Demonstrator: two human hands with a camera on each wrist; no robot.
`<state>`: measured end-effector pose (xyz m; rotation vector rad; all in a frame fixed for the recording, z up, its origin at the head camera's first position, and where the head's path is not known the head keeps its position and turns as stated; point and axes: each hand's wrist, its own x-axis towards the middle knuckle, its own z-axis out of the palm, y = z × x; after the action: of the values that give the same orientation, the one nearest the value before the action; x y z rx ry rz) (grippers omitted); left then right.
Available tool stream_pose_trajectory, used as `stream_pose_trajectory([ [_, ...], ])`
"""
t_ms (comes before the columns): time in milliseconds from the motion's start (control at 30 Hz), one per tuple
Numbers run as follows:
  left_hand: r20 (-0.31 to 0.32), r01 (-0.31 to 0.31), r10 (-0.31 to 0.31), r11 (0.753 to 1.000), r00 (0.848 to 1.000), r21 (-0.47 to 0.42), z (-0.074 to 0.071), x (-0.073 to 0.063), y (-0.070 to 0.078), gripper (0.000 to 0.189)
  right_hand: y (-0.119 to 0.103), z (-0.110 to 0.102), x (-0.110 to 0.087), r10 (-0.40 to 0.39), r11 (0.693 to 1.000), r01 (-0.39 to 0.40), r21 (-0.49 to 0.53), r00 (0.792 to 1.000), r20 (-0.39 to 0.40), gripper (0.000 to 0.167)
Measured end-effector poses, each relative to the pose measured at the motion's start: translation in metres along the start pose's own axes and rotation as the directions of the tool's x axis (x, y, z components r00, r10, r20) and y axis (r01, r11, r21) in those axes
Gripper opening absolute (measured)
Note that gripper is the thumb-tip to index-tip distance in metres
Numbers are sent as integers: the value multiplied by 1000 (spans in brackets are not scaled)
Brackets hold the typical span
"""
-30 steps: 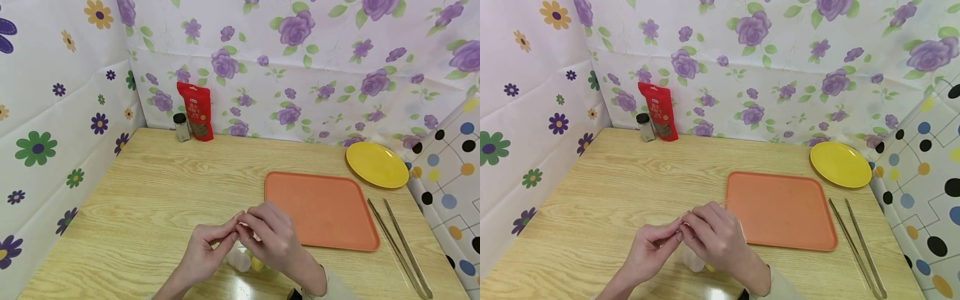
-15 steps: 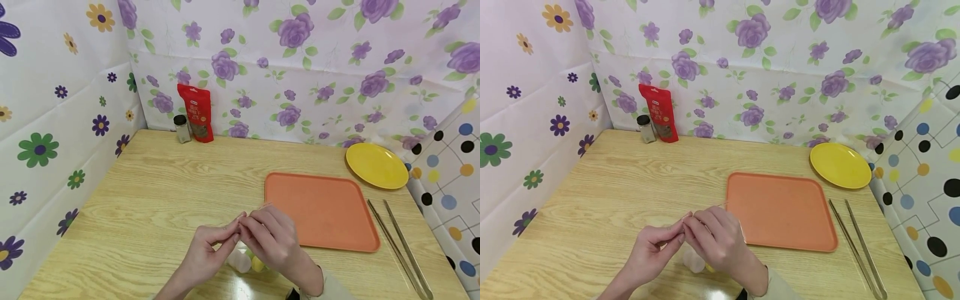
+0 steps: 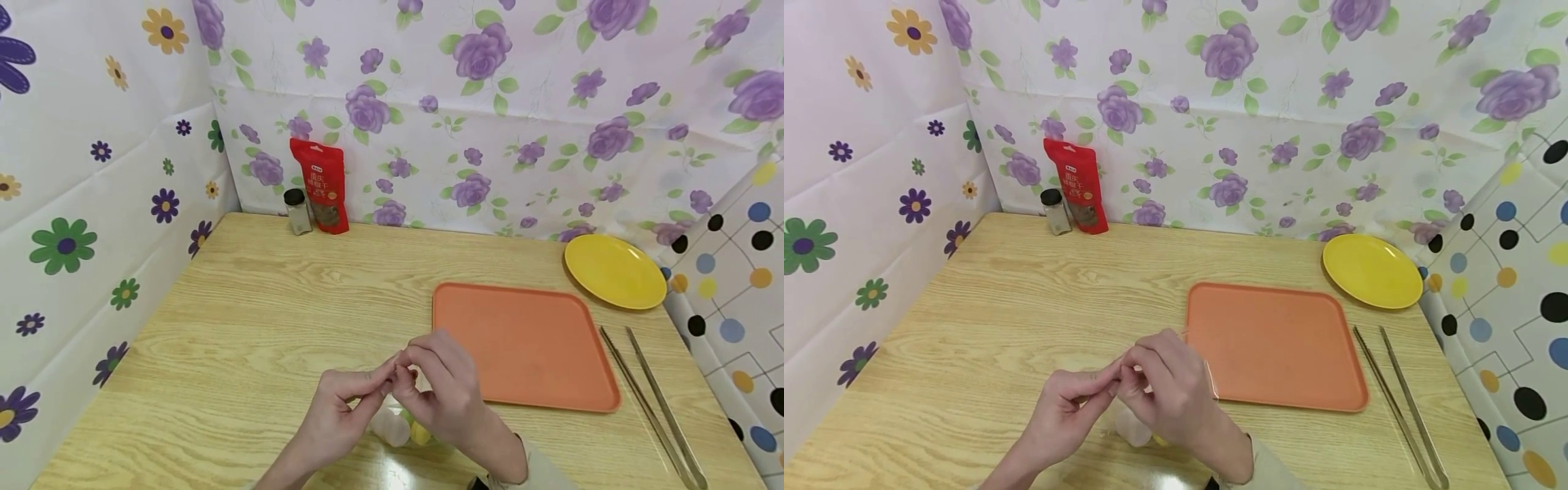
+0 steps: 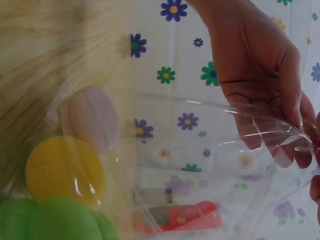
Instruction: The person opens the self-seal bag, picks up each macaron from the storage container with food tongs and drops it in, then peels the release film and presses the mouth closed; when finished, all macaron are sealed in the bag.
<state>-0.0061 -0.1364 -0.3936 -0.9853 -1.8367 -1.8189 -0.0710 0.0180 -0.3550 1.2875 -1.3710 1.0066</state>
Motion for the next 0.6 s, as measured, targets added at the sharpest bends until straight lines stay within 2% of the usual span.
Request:
stream_pose_trajectory([
  [100, -5, 23, -23, 1000, 1000, 4, 0, 0, 0, 61, -1, 0, -5, 92, 992, -93, 87, 996, 13, 22],
  [200, -16, 53, -53, 999, 998, -7, 1, 0, 0, 57, -1, -2, -11, 198, 967, -204, 152, 979, 54, 13],
  [267, -27, 76, -76, 997, 997, -27, 1, 0, 1, 54, -1, -3, -14, 254, 948, -266, 174, 963, 85, 8],
  [333, -38, 96, -98, 994, 995, -49, 2, 1, 2, 51, -1, -6, -15, 278, 941, -293, 171, 954, 109, 8],
  [433, -54, 130, -134, 989, 989, -72, 3, 2, 3, 48, -1, -8, -15, 235, 959, -250, 132, 964, 121, 15],
  [600, -65, 159, -165, 984, 984, -84, 4, 2, 6, 47, -1, -8, -9, 82, 996, -83, 13, 993, 86, 23],
])
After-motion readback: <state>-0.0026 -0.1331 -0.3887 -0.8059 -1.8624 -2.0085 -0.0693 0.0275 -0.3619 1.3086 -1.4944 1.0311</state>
